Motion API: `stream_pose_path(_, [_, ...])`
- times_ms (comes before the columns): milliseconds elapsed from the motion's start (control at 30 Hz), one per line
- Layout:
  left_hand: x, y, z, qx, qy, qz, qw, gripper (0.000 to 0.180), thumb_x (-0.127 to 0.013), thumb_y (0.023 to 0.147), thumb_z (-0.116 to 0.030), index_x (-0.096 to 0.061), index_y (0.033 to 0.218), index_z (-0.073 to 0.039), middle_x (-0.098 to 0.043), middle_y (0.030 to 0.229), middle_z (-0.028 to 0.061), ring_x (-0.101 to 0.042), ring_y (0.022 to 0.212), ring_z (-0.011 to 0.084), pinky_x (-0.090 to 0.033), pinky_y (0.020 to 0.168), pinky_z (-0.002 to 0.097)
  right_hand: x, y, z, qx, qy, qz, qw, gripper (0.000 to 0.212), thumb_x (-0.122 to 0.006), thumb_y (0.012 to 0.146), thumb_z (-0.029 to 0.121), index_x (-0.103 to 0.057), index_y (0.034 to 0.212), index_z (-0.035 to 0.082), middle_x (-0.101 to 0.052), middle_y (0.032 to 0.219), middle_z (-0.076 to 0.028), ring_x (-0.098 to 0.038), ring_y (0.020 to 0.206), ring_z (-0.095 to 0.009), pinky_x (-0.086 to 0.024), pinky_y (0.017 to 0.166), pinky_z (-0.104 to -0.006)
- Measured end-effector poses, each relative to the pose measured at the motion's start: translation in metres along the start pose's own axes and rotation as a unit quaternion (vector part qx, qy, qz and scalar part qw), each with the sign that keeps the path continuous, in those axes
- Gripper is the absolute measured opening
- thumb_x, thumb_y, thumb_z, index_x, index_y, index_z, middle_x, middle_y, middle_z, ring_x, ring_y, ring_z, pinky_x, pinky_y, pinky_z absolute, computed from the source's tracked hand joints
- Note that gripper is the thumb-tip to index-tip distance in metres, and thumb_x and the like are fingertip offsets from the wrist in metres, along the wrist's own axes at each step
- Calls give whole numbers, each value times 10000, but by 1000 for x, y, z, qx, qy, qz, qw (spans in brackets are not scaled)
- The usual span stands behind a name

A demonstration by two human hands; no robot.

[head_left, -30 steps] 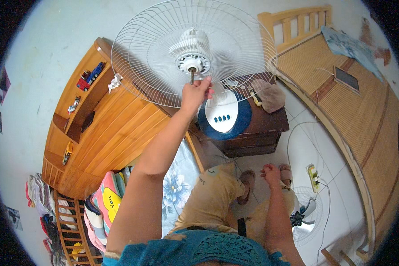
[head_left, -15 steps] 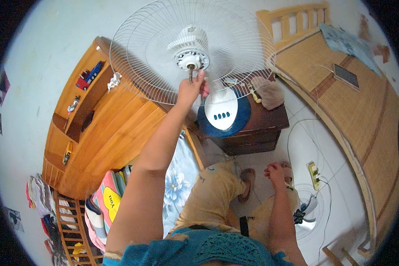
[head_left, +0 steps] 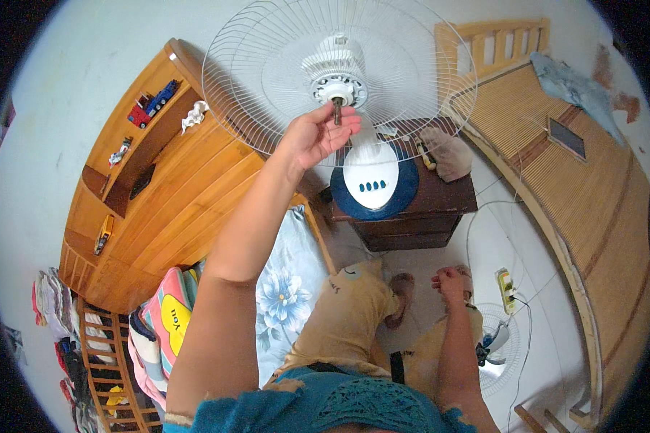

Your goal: The person wipes the motor housing of an electric fan with a cloth, attaches the rear grille to the motor and secures it with a plastic nut, and then wipes the fan blades with the cloth.

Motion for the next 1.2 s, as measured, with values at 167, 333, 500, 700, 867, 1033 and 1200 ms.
stream_pose_path(167, [2,3,11,34,-21,-2,999,409,-299,965,-279,-476,1097,65,-594,1015,220,-620,918,271,-544,748,314,6,-4,27,167,-119,-47,978,181,-509,869,165,-553,909,-6,-622,756,-87,-583,617,-152,-466,534,-289])
stream_pose_path(333, [56,-14,52,54,1,-77,996,352,-353,953,-262,-493,1103,24,-609,1030,181,-617,935,255,-538,762,318,-68,-72,255,349,-99,-36,931,212,-559,838,217,-567,922,23,-617,763,-135,-596,679,-257,-465,645,-334])
stream_pose_path(500, [108,-27,96,73,-52,-136,987,283,-461,921,-253,-507,1034,2,-608,990,163,-613,889,245,-523,749,303,-133,-125,427,415,-259,-147,860,336,-527,837,339,-592,913,18,-623,806,-182,-613,754,-326,-467,677,-417])
stream_pose_path(700, [181,-22,125,53,-105,-214,970,325,-537,884,-249,-486,1057,22,-563,1013,164,-603,824,237,-515,730,293,-193,-138,483,326,-503,-212,772,644,-509,767,572,-622,937,-39,-632,900,-227,-614,864,-357,-478,744,-412])
stream_pose_path(867, [94,-2,122,-65,-30,59,996,311,-492,907,-259,-497,1059,12,-567,1032,147,-570,939,218,-480,818,309,-210,-119,481,290,-542,-243,750,688,-518,739,613,-648,876,-49,-626,890,-253,-609,869,-380,-472,771,-431])
stream_pose_path(1033, [5,-7,80,6,-270,173,947,275,-451,910,-274,-530,1076,-70,-570,1088,42,-523,1018,174,-397,912,344,-206,-109,485,271,-515,-287,761,728,-534,718,628,-641,856,-79,-617,889,-272,-607,868,-390,-470,773,-436])
stream_pose_path(1200, [-15,-2,44,-53,-274,92,956,150,-475,887,-172,-551,986,-89,-568,920,26,-534,784,141,-436,699,277,-211,-114,488,268,-519,-294,757,725,-528,722,623,-639,848,-82,-615,870,-278,-607,858,-396,-475,760,-433])
Point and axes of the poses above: each hand's wrist, its own y-axis towards the middle knuckle, its own x-axis out of the back of the hand, z = x × y, the point moved 7 cm from there along y, towards the middle knuckle
